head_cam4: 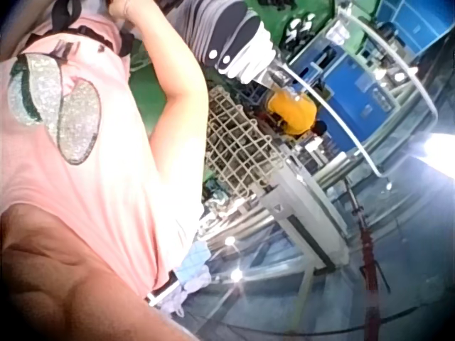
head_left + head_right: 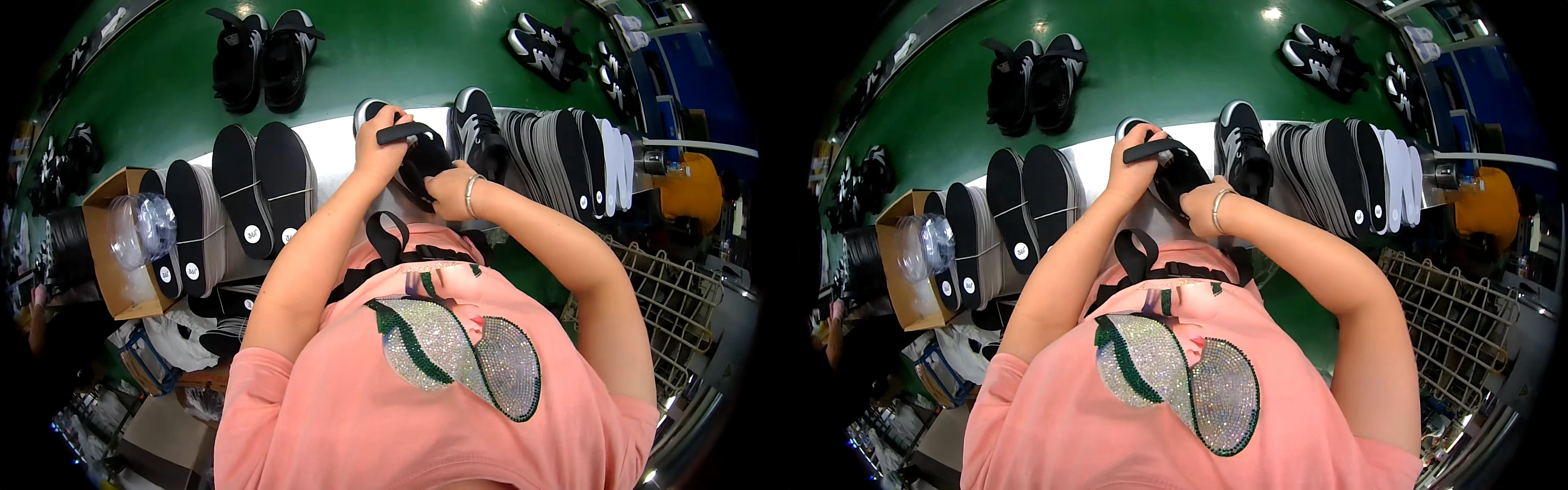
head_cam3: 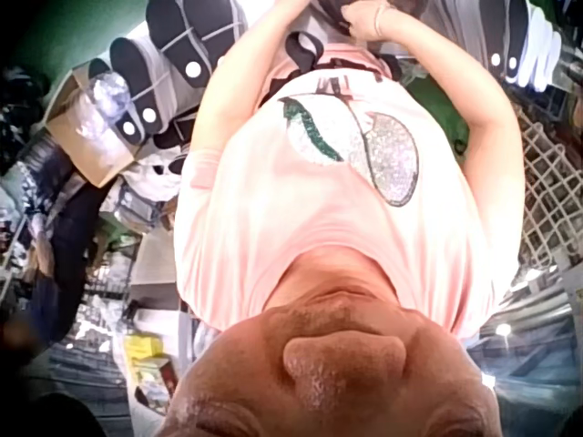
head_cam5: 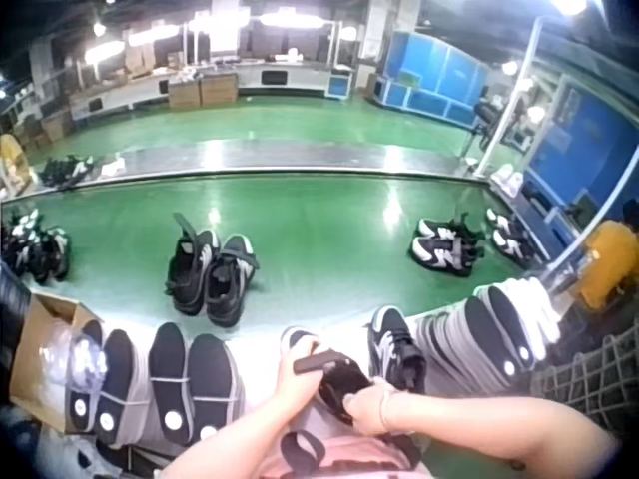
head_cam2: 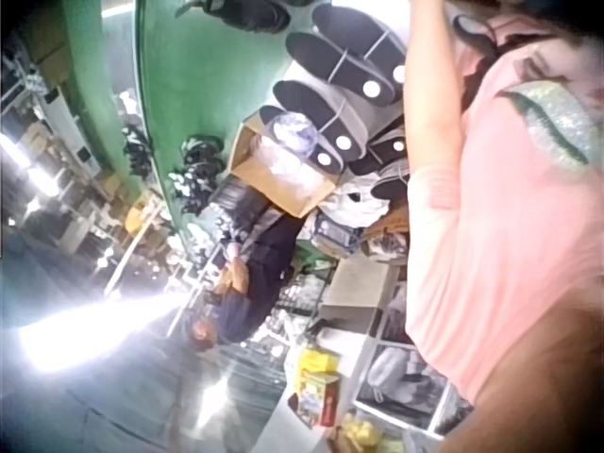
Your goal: The person fastens the straps of several black and white shoes on a conveyor belt, then moves to a bag on the floor to retrieve and organize additional shoe components.
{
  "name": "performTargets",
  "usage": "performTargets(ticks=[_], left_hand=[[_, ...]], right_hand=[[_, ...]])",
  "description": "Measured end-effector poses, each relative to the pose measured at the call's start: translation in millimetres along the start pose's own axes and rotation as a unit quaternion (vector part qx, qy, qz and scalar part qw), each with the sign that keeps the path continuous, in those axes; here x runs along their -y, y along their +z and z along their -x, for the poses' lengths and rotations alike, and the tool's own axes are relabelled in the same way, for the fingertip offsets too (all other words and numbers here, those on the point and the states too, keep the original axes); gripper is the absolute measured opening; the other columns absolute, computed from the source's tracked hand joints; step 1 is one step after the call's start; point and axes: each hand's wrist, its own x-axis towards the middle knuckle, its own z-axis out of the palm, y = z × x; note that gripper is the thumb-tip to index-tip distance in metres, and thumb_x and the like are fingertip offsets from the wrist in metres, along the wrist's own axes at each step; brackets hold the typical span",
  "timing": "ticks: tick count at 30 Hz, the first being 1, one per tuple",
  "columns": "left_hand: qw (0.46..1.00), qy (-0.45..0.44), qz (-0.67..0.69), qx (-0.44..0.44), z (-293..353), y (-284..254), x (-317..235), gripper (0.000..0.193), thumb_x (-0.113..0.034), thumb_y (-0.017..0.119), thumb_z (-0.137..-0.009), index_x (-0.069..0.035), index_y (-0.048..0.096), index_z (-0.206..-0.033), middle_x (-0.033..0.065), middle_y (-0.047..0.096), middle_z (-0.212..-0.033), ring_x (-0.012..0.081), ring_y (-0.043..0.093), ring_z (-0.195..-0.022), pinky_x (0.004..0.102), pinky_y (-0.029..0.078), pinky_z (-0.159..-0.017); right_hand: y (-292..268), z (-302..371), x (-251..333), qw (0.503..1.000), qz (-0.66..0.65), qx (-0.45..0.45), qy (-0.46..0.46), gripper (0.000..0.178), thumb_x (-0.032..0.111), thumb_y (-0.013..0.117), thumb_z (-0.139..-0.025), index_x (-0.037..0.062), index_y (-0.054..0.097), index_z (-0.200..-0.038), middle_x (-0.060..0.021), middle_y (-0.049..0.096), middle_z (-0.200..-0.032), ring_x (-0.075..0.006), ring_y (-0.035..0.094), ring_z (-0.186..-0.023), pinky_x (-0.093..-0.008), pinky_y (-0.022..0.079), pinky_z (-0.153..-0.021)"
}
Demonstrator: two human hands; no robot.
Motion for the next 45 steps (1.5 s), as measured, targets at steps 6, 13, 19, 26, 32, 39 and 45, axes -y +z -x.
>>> performTargets(ticks=[6, 13, 19, 26, 32, 39, 45], left_hand=[[0.999, -0.016, 0.039, 0.008, 0, -3, 0, 0.020, -0.023, 0.055, -0.080, -0.003, 0.057, -0.083, 0.0162, 0.059, -0.069, 0.0308, 0.059, -0.066, 0.0350, 0.044, -0.061], [0.998, -0.009, 0.044, 0.048, 5, -7, -2, 0.025, -0.027, 0.053, -0.083, -0.002, 0.057, -0.084, 0.0174, 0.059, -0.070, 0.0320, 0.058, -0.067, 0.0350, 0.044, -0.060], [0.995, -0.016, 0.091, 0.038, -5, -5, 14, 0.025, -0.025, 0.053, -0.083, 0.000, 0.057, -0.085, 0.0149, 0.059, -0.069, 0.0279, 0.058, -0.065, 0.0333, 0.044, -0.060], [0.986, -0.059, 0.130, 0.087, -17, -38, 0, 0.023, -0.014, 0.055, -0.079, 0.001, 0.053, -0.096, 0.0114, 0.059, -0.082, 0.0180, 0.057, -0.075, 0.0282, 0.045, -0.067], [0.989, 0.131, 0.042, -0.058, 32, -77, -55, 0.046, -0.016, 0.062, -0.073, -0.001, 0.043, -0.112, 0.0082, 0.053, -0.100, 0.0173, 0.051, -0.095, 0.0270, 0.041, -0.078], [0.993, 0.082, 0.042, 0.074, 67, -105, -68, 0.016, -0.010, 0.054, -0.080, 0.001, 0.055, -0.092, 0.0131, 0.061, -0.077, 0.0200, 0.060, -0.069, 0.0304, 0.047, -0.061], [0.843, 0.094, -0.344, -0.402, 78, -245, -46, 0.014, -0.005, 0.045, -0.084, -0.002, 0.057, -0.092, 0.0118, 0.062, -0.078, 0.0246, 0.061, -0.070, 0.0333, 0.047, -0.062]], right_hand=[[-3, -7, -7, 0.994, -0.105, 0.014, 0.038, 0.035, 0.023, 0.055, -0.072, 0.0000, 0.055, -0.098, -0.0150, 0.062, -0.091, -0.0246, 0.059, -0.087, -0.0356, 0.040, -0.077], [8, -23, -7, 0.650, -0.726, -0.208, 0.078, 0.036, 0.033, 0.056, -0.082, -0.0031, 0.059, -0.087, -0.0095, 0.059, -0.076, -0.0155, 0.056, -0.070, -0.0263, 0.044, -0.069], [10, -24, -9, 0.588, -0.779, -0.220, 0.006, 0.022, 0.023, 0.057, -0.082, 0.0013, 0.058, -0.079, -0.0039, 0.056, -0.061, -0.0132, 0.054, -0.065, -0.0237, 0.043, -0.069], [22, 3, -18, 0.528, -0.811, -0.224, -0.116, 0.017, 0.018, 0.053, -0.085, 0.0016, 0.056, -0.082, -0.0029, 0.054, -0.064, -0.0131, 0.053, -0.066, -0.0244, 0.042, -0.069], [-7, 44, 17, 0.755, -0.506, -0.415, -0.036, 0.014, 0.012, 0.052, -0.082, 0.0007, 0.058, -0.078, -0.0040, 0.055, -0.062, -0.0136, 0.052, -0.062, -0.0236, 0.040, -0.068], [-13, 43, 40, 0.859, -0.265, -0.419, -0.128, 0.013, 0.015, 0.052, -0.081, 0.0055, 0.058, -0.088, -0.0032, 0.057, -0.072, -0.0208, 0.054, -0.077, -0.0409, 0.024, -0.096], [7, 31, 41, 0.940, -0.006, -0.319, -0.118, 0.043, 0.023, 0.064, -0.067, 0.0018, 0.054, -0.103, -0.0102, 0.059, -0.089, -0.0262, 0.051, -0.099, -0.0489, 0.024, -0.096]])
